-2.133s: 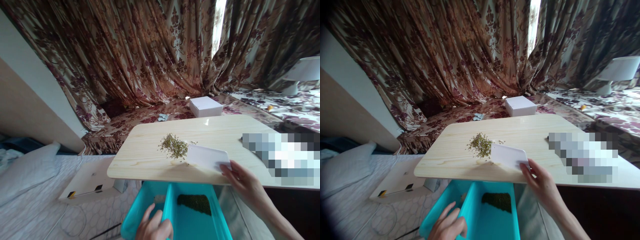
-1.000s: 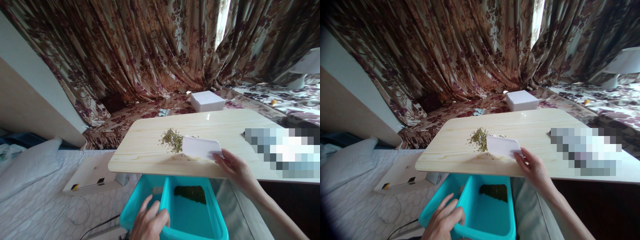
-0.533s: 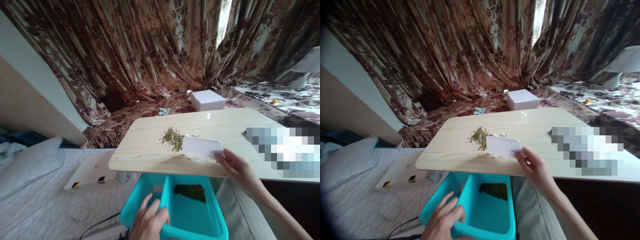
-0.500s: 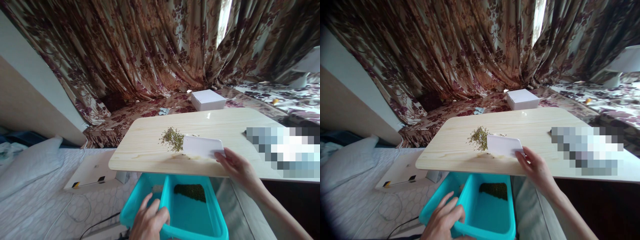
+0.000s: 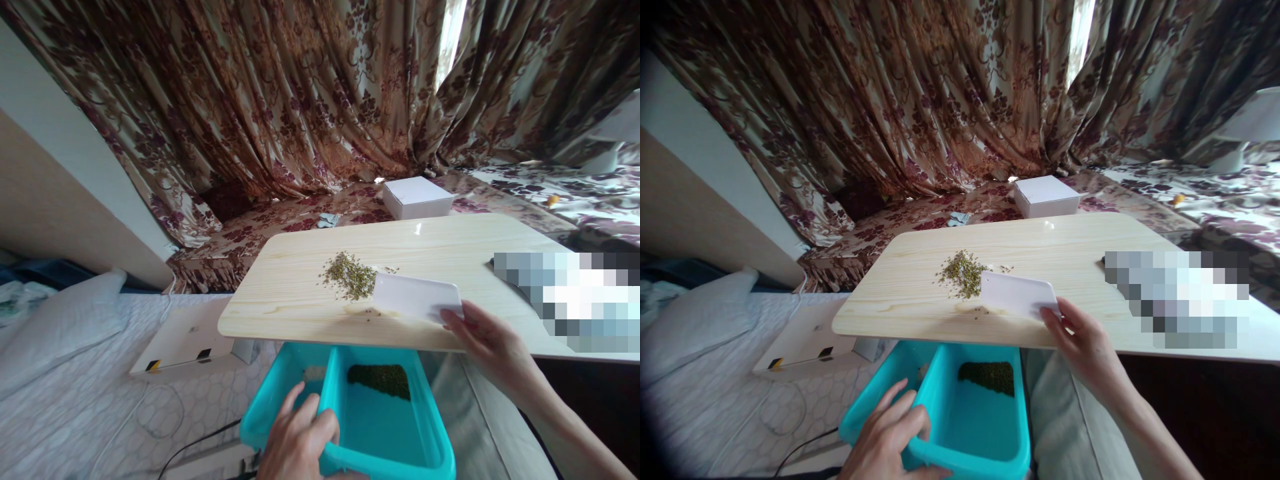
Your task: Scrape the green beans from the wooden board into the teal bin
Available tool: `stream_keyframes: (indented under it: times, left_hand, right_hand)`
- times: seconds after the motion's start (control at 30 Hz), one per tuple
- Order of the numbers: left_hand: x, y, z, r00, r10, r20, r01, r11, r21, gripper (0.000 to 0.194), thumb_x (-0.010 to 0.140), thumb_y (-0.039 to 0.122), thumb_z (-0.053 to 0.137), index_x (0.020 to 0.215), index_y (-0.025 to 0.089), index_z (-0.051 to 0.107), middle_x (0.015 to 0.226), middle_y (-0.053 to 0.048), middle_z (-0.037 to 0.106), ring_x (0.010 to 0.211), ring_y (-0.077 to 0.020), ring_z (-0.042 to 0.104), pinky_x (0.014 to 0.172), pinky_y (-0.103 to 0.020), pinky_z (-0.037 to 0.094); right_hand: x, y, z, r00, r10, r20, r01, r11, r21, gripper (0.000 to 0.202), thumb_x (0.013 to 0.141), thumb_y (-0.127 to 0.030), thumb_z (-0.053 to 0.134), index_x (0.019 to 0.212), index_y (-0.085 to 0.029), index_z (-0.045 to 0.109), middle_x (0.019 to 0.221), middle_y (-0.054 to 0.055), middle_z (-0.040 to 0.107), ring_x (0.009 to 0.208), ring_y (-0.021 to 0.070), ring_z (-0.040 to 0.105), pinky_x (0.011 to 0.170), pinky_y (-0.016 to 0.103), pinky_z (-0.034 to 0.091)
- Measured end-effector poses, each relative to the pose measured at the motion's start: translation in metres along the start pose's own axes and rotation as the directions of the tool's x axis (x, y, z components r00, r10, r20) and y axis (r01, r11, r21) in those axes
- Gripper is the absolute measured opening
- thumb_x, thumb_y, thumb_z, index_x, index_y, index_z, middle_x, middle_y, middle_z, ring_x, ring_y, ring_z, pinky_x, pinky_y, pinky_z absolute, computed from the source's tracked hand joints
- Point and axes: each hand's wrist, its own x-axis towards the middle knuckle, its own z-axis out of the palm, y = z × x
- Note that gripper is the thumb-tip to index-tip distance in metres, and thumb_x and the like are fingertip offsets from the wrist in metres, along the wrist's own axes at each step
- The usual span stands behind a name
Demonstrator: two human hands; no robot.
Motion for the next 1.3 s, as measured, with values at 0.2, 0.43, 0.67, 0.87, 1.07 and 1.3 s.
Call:
stream_keyframes:
  times: [0.2,0.43,0.67,0.87,1.07,1.3]
  left_hand:
    - [0.001,0.001,-0.009,0.999,0.005,0.037,-0.006,0.999,0.032,0.043,0.063,0.051,0.085,0.073,0.024,0.053,0.07,0.006,0.053,0.07,-0.0177,0.063,0.097,-0.051,0.052]
    - [0.002,0.0,-0.016,0.994,0.031,0.102,-0.037,0.998,0.053,0.043,0.065,0.051,0.085,0.076,0.024,0.054,0.073,0.005,0.06,0.076,-0.0202,0.067,0.095,-0.051,0.055]
    - [-0.001,-0.001,-0.014,0.995,0.012,0.094,-0.017,0.999,0.048,0.041,0.066,0.049,0.085,0.076,0.024,0.053,0.072,0.005,0.058,0.077,-0.0201,0.067,0.096,-0.052,0.053]
    - [-0.002,-0.003,-0.014,0.993,-0.024,0.115,0.022,1.0,0.023,0.036,0.066,0.04,0.085,0.074,0.024,0.053,0.072,0.006,0.055,0.073,-0.0189,0.065,0.096,-0.052,0.052]
    - [-0.003,-0.004,-0.017,0.992,-0.05,0.115,0.049,0.999,0.011,0.036,0.065,0.039,0.085,0.073,0.024,0.053,0.072,0.007,0.055,0.075,-0.0196,0.066,0.097,-0.052,0.052]
    - [-0.002,-0.006,-0.016,0.995,-0.049,0.092,0.047,0.999,0.027,0.043,0.06,0.049,0.088,0.075,0.025,0.056,0.074,0.005,0.061,0.084,-0.0246,0.068,0.094,-0.052,0.054]
  right_hand:
    - [-0.013,0.005,-0.005,0.999,-0.011,0.03,0.01,0.999,0.03,0.044,0.076,-0.063,0.063,0.086,-0.021,0.072,0.077,0.007,0.075,0.07,0.0214,0.07,0.059,0.026,0.056]
    - [-0.004,0.003,0.004,1.0,-0.002,0.013,0.001,1.0,0.03,0.048,0.078,-0.065,0.06,0.091,-0.02,0.073,0.081,0.008,0.076,0.073,0.0234,0.071,0.06,0.028,0.057]
    - [-0.005,-0.004,0.005,0.994,-0.023,0.104,0.02,0.999,0.027,0.049,0.079,-0.065,0.059,0.091,-0.02,0.075,0.079,0.008,0.076,0.076,0.0253,0.071,0.061,0.029,0.057]
    - [-0.003,-0.006,0.005,0.997,-0.052,0.065,0.054,0.998,-0.025,0.043,0.08,-0.06,0.059,0.091,-0.022,0.076,0.084,0.007,0.077,0.083,0.0272,0.071,0.068,0.032,0.057]
    - [0.004,-0.014,0.016,0.995,-0.073,0.07,0.08,0.992,-0.095,0.044,0.079,-0.063,0.057,0.075,-0.023,0.074,0.072,0.004,0.076,0.071,0.026,0.071,0.063,0.031,0.056]
    - [-0.009,-0.012,0.007,0.976,-0.099,0.192,0.113,0.992,-0.063,0.045,0.08,-0.063,0.058,0.077,-0.021,0.074,0.072,0.005,0.076,0.067,0.0231,0.069,0.06,0.027,0.057]
